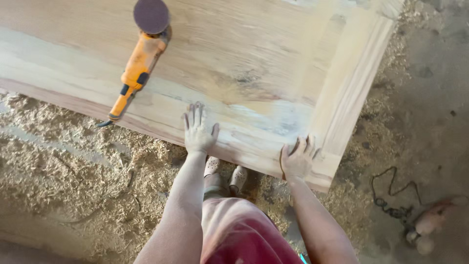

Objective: The person uses an orbital sander to smooth the surface of a large wooden board, moving the tool across the face and edges. They then wipe the surface with their hands and later sit on the floor to handle a sanding disc and sanding block.

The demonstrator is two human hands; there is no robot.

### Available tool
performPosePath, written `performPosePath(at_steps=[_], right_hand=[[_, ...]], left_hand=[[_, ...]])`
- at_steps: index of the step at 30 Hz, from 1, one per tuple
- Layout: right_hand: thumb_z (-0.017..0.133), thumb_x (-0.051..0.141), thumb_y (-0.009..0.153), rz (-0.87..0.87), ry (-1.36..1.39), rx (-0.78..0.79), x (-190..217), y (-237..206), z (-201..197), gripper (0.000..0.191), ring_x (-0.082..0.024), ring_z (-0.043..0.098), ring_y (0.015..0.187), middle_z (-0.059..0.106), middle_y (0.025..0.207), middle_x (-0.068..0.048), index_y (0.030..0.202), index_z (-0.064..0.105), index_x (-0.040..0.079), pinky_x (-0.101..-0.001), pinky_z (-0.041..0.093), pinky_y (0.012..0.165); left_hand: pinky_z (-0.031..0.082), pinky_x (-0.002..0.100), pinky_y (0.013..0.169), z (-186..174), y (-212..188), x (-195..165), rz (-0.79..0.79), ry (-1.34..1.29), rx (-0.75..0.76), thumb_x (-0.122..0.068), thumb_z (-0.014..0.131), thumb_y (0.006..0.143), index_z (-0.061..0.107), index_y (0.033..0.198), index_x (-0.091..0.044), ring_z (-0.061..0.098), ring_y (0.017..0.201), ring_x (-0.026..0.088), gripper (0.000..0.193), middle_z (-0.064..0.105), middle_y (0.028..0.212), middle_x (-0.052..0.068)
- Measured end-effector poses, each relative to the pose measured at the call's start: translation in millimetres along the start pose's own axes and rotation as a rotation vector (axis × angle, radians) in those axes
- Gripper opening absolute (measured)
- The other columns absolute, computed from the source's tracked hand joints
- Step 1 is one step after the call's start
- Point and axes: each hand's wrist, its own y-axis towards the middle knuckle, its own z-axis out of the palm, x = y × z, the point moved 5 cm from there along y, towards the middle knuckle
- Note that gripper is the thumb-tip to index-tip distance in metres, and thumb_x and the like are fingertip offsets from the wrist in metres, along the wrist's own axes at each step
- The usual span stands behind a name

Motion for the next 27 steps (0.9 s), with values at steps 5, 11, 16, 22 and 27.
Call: performPosePath(at_steps=[5, 11, 16, 22, 27], right_hand=[[0.063, 0.042, 0.094, -0.001, 0.056, 0.007, 2, 0, 1, 0.056, -0.035, 0.029, 0.154, 0.036, 0.161, -0.017, 0.139, 0.054, 0.009, -0.0577, 0.009, 0.129], [0.063, 0.042, 0.095, 0.016, -0.023, 0.019, 5, -2, 1, 0.056, -0.035, 0.031, 0.153, 0.037, 0.159, -0.019, 0.139, 0.053, 0.008, -0.0584, 0.008, 0.127], [0.061, 0.042, 0.096, 0.000, 0.032, 0.022, 9, 0, -5, 0.056, -0.037, 0.031, 0.152, 0.038, 0.160, -0.018, 0.140, 0.053, 0.009, -0.0551, 0.009, 0.130], [0.063, 0.040, 0.093, 0.006, -0.020, -0.003, 12, 0, -3, 0.056, -0.035, 0.034, 0.152, 0.040, 0.158, -0.017, 0.137, 0.053, 0.007, -0.0554, 0.011, 0.130], [0.063, 0.039, 0.094, 0.015, 0.008, -0.021, 12, 0, 0, 0.055, -0.034, 0.033, 0.152, 0.040, 0.159, -0.017, 0.137, 0.053, 0.006, -0.0551, 0.012, 0.129]], left_hand=[[0.010, 0.054, 0.129, -1, -1, 3, 0.002, -0.054, -0.045, -0.049, 0.058, 0.094, 0.029, 0.162, -0.008, 0.016, 0.159, 0.030, 0.084, 0.025, 0.170, 0.011], [0.013, 0.055, 0.127, -3, 0, 4, 0.006, -0.124, -0.057, -0.046, 0.062, 0.091, 0.032, 0.160, -0.005, 0.021, 0.156, 0.034, 0.086, 0.030, 0.167, 0.014], [0.016, 0.055, 0.132, -46, 53, 17, -0.034, -0.145, -0.088, -0.042, 0.063, 0.096, 0.034, 0.163, -0.005, 0.028, 0.155, 0.033, 0.082, 0.034, 0.165, 0.017], [0.007, 0.060, 0.127, -130, 184, 64, -0.061, -0.110, -0.256, -0.049, 0.067, 0.100, 0.028, 0.162, 0.001, 0.015, 0.158, 0.036, 0.088, 0.026, 0.170, 0.016], [0.004, 0.060, 0.127, -138, 213, 69, -0.111, -0.078, -0.108, -0.050, 0.067, 0.095, 0.023, 0.162, -0.002, 0.010, 0.159, 0.034, 0.093, 0.020, 0.171, 0.012]])
